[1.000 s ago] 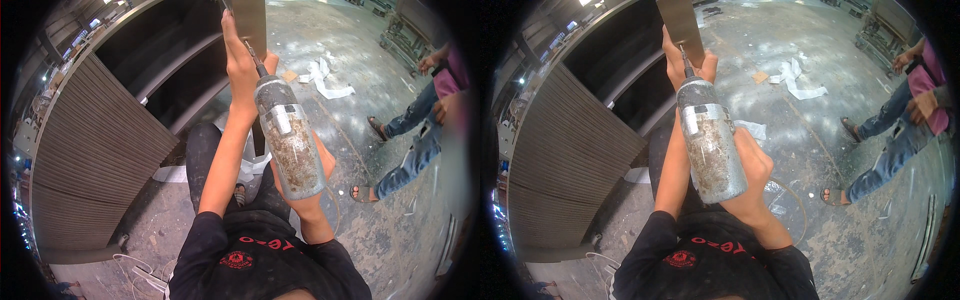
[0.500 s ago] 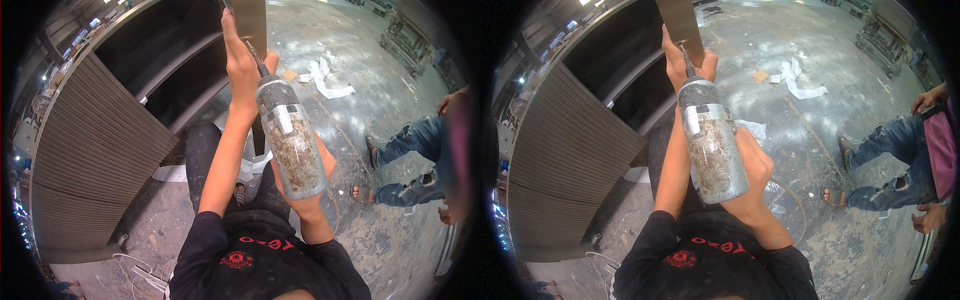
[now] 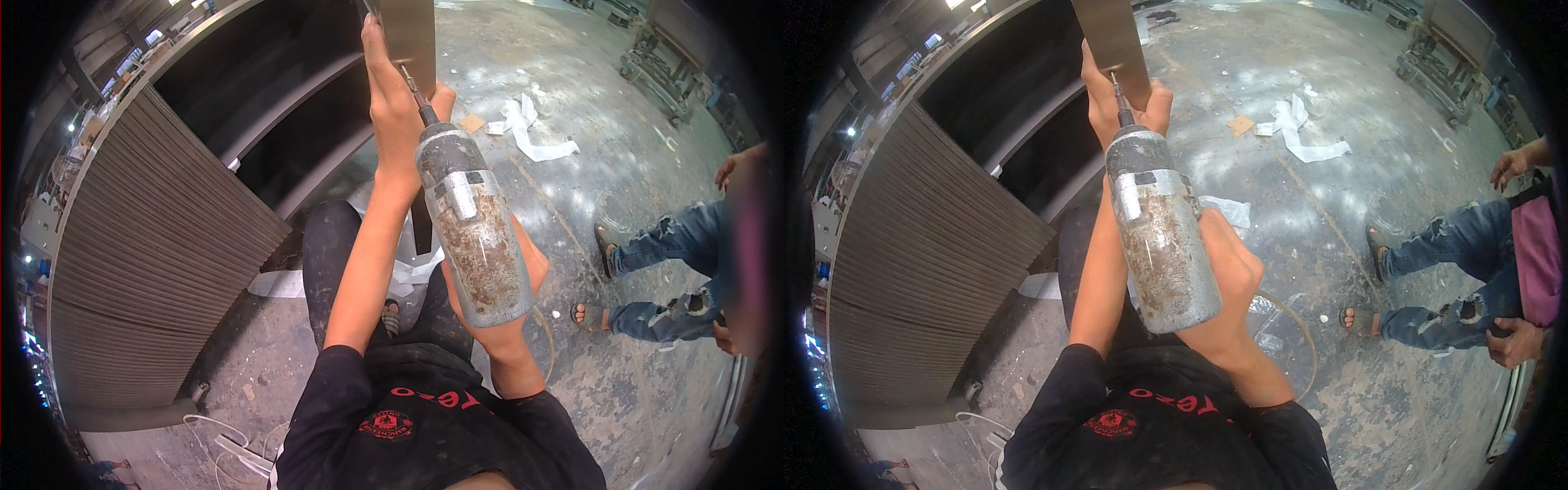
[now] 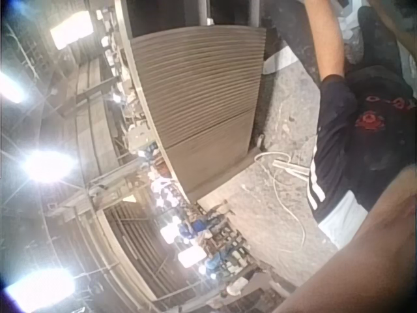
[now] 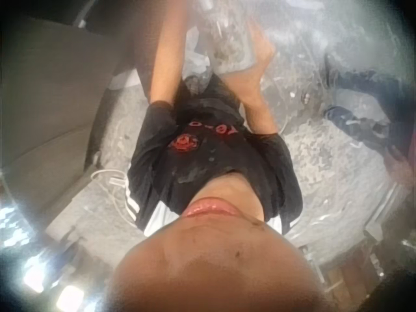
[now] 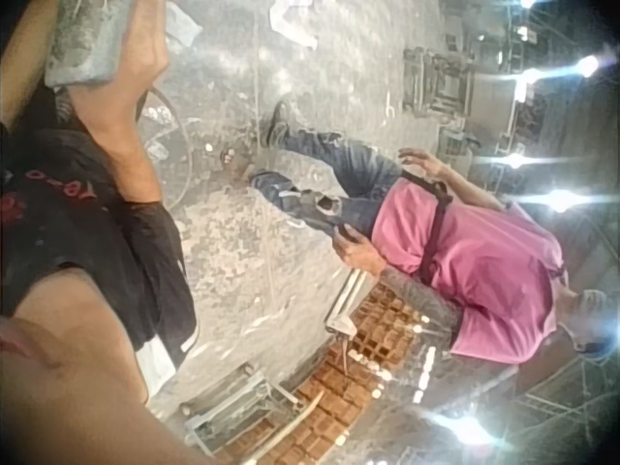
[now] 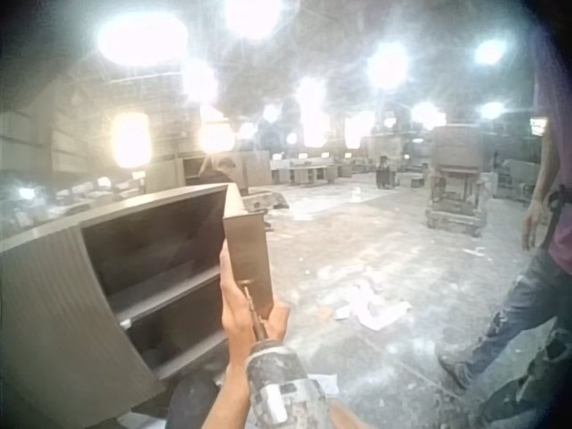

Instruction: Attaching a decorative or functional metal strip to a furniture cabinet door using a pneumatic drill and screws.

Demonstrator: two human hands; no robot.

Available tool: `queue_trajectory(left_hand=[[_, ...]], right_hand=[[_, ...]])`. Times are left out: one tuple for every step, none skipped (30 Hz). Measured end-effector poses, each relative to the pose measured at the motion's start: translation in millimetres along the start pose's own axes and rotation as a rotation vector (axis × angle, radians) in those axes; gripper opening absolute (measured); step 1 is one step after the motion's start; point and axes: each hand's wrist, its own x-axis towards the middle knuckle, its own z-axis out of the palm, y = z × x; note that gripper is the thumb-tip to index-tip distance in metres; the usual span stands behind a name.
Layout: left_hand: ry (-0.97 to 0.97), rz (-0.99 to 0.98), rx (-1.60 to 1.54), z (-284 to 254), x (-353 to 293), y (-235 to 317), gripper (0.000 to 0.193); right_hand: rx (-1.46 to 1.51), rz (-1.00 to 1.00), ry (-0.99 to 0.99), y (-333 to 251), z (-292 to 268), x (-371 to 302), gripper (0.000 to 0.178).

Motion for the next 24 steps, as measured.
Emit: queue_trajectory(left_hand=[[0.011, 0.008, -0.006, 0.6, 0.2, -0.7, 0.093], [0.011, 0.007, -0.007, 1.0, 0.5, -1.3, 0.093], [0.007, 0.023, -0.005, 1.4, 0.7, -1.9, 0.094], [0.004, 0.038, -0.002, 1.1, 0.9, -2.7, 0.094], [0.004, 0.037, -0.002, 2.9, 1.3, -6.5, 0.094], [0.083, 0.092, 0.021, 6.5, 1.6, -12.5, 0.088], [0.160, 0.146, 0.042, 8.5, 3.1, -12.4, 0.083], [0.158, 0.143, 0.039, 9.6, 2.3, -11.6, 0.083], [0.156, 0.119, 0.012, 10.6, 1.4, -10.8, 0.083], [0.154, 0.096, -0.011, 9.4, 2.4, -8.7, 0.083], [0.153, 0.092, -0.012, 8.5, 3.1, -8.4, 0.083], [0.146, 0.091, -0.009, 7.4, 3.5, -8.5, 0.083], [0.138, 0.087, -0.008, 6.4, 3.2, -7.3, 0.083], [0.135, 0.081, -0.010, 5.8, 2.2, -5.0, 0.083], [0.119, 0.019, -0.018, 5.1, 0.9, -1.7, 0.084], [0.104, -0.042, -0.025, 3.9, 0.4, 0.9, 0.084], [0.102, -0.049, -0.026, -0.5, 2.5, 0.8, 0.084], [0.060, 0.020, -0.053, -7.3, 6.1, -1.3, 0.087], [0.018, 0.091, -0.081, -11.2, 8.9, -2.6, 0.090], [0.017, 0.087, -0.083, -11.9, 9.5, -2.4, 0.090], [0.020, 0.085, -0.091, -12.4, 9.6, -2.4, 0.090], [0.022, 0.084, -0.096, -13.9, 9.3, -2.8, 0.090], [0.022, 0.080, -0.095, -15.3, 9.1, -4.3, 0.090], [0.028, 0.101, -0.071, -16.6, 9.3, -6.2, 0.091]], right_hand=[[-0.001, 0.000, 0.000, 0.0, 0.2, 0.6, 0.026], [0.004, -0.006, 0.007, -0.3, 0.6, 1.5, 0.027], [0.009, -0.011, 0.014, -0.4, 0.7, 1.9, 0.027], [0.009, -0.011, 0.013, -0.8, 1.0, 1.6, 0.027], [0.018, -0.003, 0.019, -1.3, 1.2, 1.0, 0.028], [0.025, 0.005, 0.025, -1.9, 1.3, 0.3, 0.028], [0.022, 0.008, 0.025, -3.2, 0.3, 1.0, 0.028], [0.005, 0.023, -0.005, -6.0, -1.7, 2.8, 0.029], [-0.012, 0.038, -0.035, -8.9, -3.7, 4.6, 0.030], [-0.014, 0.041, -0.036, -11.4, -4.4, 6.8, 0.030], [-0.010, 0.034, -0.044, -13.8, -5.0, 9.5, 0.031], [-0.006, 0.027, -0.053, -16.7, -5.5, 12.3, 0.032], [-0.011, 0.033, -0.055, -22.1, -5.4, 14.8, 0.032], [-0.046, -0.004, 0.018, -28.7, -4.0, 17.7, 0.034], [-0.081, -0.041, 0.089, -33.6, -3.3, 20.0, 0.037], [-0.085, -0.036, 0.086, -35.4, -4.1, 21.4, 0.037], [-0.081, -0.017, 0.076, -36.0, -5.3, 22.9, 0.041], [-0.076, 0.001, 0.066, -36.7, -6.5, 24.4, 0.045], [-0.079, 0.004, 0.064, -38.0, -8.0, 27.2, 0.045], [-0.110, -0.020, 0.047, -39.3, -9.5, 30.2, 0.046], [-0.139, -0.045, 0.029, -39.9, -10.1, 31.3, 0.048], [-0.140, -0.042, 0.026, -40.3, -10.1, 30.8, 0.048], [-0.150, -0.038, 0.015, -40.7, -10.1, 30.3, 0.049], [-0.160, -0.034, 0.005, -41.1, -10.1, 30.1, 0.050]])
